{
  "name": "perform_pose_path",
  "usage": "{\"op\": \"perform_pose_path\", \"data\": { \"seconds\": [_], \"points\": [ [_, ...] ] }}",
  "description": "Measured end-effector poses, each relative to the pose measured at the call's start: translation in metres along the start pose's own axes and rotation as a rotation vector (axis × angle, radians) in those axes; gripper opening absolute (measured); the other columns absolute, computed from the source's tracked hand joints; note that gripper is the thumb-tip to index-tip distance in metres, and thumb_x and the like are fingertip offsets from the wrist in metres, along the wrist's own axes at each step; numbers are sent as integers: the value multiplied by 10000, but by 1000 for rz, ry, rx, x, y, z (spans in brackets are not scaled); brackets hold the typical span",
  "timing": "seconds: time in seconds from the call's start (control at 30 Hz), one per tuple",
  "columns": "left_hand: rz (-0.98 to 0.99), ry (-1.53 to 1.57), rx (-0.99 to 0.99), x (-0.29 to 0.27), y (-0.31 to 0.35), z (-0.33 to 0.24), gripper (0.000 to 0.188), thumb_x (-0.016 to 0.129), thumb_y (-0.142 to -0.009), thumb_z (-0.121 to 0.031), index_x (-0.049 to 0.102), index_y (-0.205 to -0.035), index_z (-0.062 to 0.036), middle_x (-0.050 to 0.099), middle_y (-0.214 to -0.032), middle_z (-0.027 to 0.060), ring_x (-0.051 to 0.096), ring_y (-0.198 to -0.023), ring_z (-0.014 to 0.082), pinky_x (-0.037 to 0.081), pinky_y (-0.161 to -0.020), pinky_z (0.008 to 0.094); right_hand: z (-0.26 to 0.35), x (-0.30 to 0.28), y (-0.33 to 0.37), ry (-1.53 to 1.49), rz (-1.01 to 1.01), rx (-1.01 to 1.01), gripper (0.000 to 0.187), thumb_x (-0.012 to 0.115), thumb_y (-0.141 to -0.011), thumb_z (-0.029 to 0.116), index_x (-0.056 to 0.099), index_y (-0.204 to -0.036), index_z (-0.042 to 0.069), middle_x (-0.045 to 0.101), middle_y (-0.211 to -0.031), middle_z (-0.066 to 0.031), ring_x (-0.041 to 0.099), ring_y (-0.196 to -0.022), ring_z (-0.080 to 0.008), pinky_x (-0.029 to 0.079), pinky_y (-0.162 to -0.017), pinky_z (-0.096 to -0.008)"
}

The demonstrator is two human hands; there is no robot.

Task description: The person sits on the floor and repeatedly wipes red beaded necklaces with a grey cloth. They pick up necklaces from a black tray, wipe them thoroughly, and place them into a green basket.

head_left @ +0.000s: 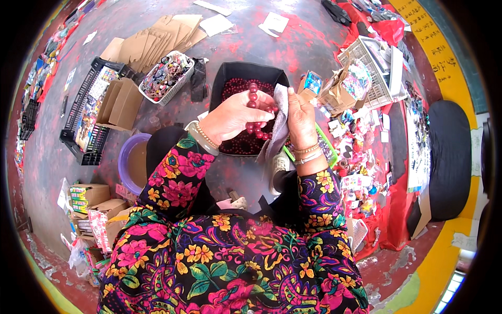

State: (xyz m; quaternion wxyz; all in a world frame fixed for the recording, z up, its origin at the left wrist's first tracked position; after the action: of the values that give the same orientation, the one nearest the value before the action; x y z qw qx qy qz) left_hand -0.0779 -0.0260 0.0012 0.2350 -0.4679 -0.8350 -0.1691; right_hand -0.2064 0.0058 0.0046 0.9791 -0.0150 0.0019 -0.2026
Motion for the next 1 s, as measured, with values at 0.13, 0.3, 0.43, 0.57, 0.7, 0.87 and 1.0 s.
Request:
{"op": "perform_pose_path", "data": {
  "seconds": [0.13,0.3,0.43,0.57,0.7,0.87,1.0],
  "points": [
    [-61,89,-4,-5,2,-5,206,571,-864,-32,573,-1066,10,603,-942,57,580,-832,132,465,-719,249,-17,8,2,-325,129,295,369,484,-953,353,627,-1011,18,647,-891,-20,577,-750,-91,472,-682,-250],
    [-97,290,107,-19,4,-10,179,544,-880,-28,580,-1047,26,601,-918,81,567,-801,147,467,-717,263,-5,20,8,-450,271,326,355,511,-945,303,562,-1135,7,631,-1021,-31,584,-895,-100,457,-806,-246],
    [-121,355,161,-22,2,-14,161,537,-883,-31,586,-1027,23,600,-921,93,572,-803,169,472,-728,275,-3,15,5,-300,319,150,292,591,-895,139,559,-1146,-7,627,-1017,-7,564,-905,-75,451,-806,-232],
    [-49,329,147,-17,1,-12,171,543,-881,-38,582,-1037,23,603,-927,97,578,-817,175,476,-738,284,-4,11,4,-349,268,180,257,571,-914,186,586,-1090,0,631,-966,-3,568,-852,-69,457,-777,-225],
    [-52,277,95,-11,3,-10,171,549,-880,-43,582,-1035,21,605,-928,99,584,-829,178,480,-739,288,-2,2,4,-287,90,198,306,534,-934,311,629,-962,21,638,-872,-4,570,-784,-74,458,-731,-220],
    [-33,330,120,-11,3,-11,153,540,-882,-32,586,-1020,15,601,-949,95,583,-847,179,483,-740,291,-16,-1,0,-437,88,309,364,510,-938,358,620,-1010,19,637,-895,-26,586,-795,-110,469,-736,-241],
    [-59,358,163,-22,-1,-14,155,517,-896,-31,582,-1031,8,596,-975,88,579,-862,174,483,-745,292,-18,-27,-14,-376,-117,145,401,498,-941,361,588,-1109,8,623,-999,-55,593,-852,-147,481,-765,-278]
  ]
}}
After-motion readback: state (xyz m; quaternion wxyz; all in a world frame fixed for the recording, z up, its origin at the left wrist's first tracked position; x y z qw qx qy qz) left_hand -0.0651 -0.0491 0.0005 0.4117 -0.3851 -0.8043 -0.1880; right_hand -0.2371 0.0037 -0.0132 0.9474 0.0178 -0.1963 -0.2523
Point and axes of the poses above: each hand's wrist, its own y-axis away from the middle knuckle, its own x-axis out of the palm, z = x × y, the point moved 8 cm from there along -y, towards the middle knuckle
